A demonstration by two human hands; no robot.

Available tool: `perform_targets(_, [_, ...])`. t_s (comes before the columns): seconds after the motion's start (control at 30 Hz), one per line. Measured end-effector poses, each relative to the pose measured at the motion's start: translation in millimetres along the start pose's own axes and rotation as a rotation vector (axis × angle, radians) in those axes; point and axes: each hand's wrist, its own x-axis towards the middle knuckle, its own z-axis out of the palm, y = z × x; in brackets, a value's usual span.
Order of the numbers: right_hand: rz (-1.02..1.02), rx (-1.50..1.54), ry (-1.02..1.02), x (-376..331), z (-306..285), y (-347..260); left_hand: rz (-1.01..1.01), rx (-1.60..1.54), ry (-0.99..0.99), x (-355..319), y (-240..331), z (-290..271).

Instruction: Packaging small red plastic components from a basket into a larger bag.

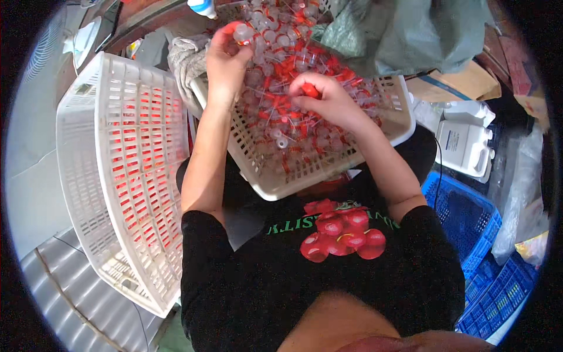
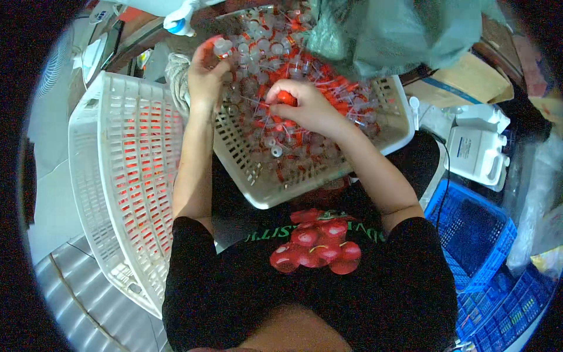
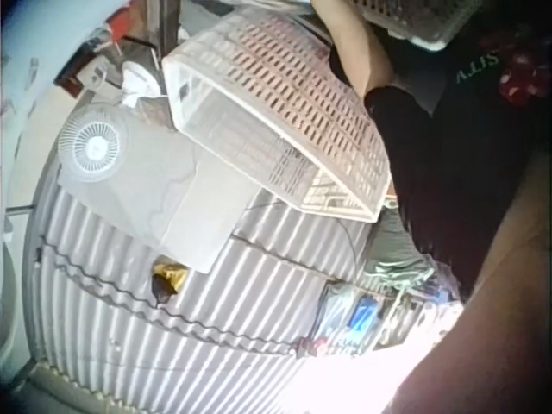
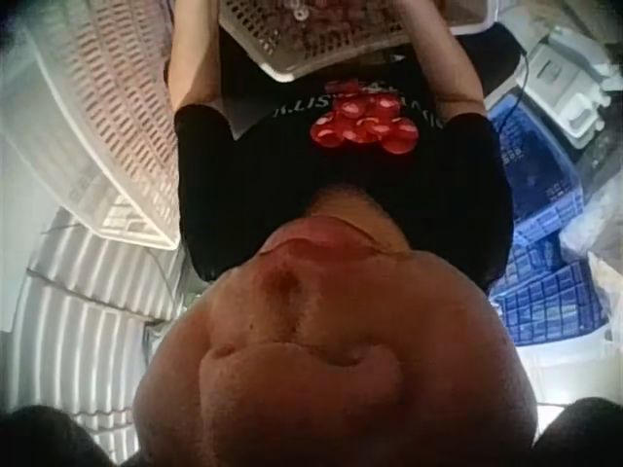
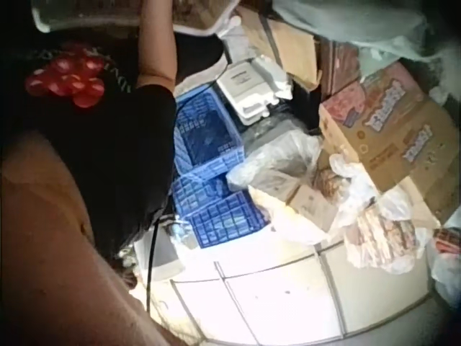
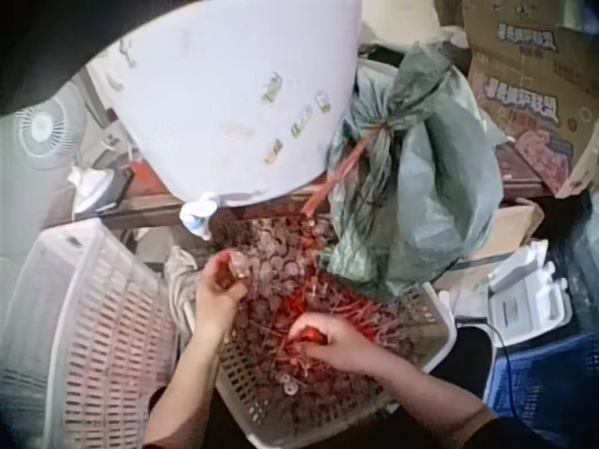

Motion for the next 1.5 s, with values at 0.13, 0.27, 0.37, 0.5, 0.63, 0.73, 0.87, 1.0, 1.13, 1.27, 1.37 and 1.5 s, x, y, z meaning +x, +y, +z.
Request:
perform_targets(0.13, [-0.043,0.047,0.021,24.6,5.7,-4.2,0.043,-0.018,0.114,10.9,-5.8,-9.4])
perform_targets(0.27, [-0.090,0.208,0.147,58.0,3.3,-22.5,0.067,-0.032,0.124,17.8,-8.6,-12.1])
perform_targets(0.37, [-0.173,0.350,0.322,86.7,8.4,-47.5,0.009,-0.026,0.147,18.9,-0.9,-16.3])
perform_targets(0.5, [-0.335,0.547,0.497,108.7,13.5,-77.5,-0.036,0.005,0.155,18.8,8.2,-16.9])
perform_targets(0.63, [-0.489,0.606,0.487,126.5,20.6,-87.3,-0.027,-0.030,0.200,20.5,8.9,-16.0])
perform_targets(0.73, [-0.492,0.563,0.499,135.0,22.5,-93.5,-0.016,-0.061,0.215,21.3,9.4,-13.7])
perform_targets(0.87, [-0.430,0.485,0.532,140.7,23.8,-93.7,0.016,-0.031,0.204,18.6,10.2,-15.8])
perform_targets(1.0, [-0.482,0.462,0.516,143.5,24.4,-92.7,0.043,-0.003,0.206,18.7,7.2,-17.5])
perform_targets(1.13, [-0.498,0.442,0.514,146.1,29.2,-93.1,0.020,-0.080,0.223,20.0,4.6,-20.8])
perform_targets(1.27, [-0.541,0.433,0.479,148.1,29.3,-92.8,0.043,-0.074,0.200,20.5,3.5,-24.1])
perform_targets(1.37, [-0.480,0.430,0.500,147.6,28.9,-93.2,0.061,-0.037,0.199,20.5,3.7,-24.6])
perform_targets(1.5, [-0.439,0.506,0.479,148.5,27.9,-86.8,0.078,-0.077,0.176,20.5,4.8,-22.3])
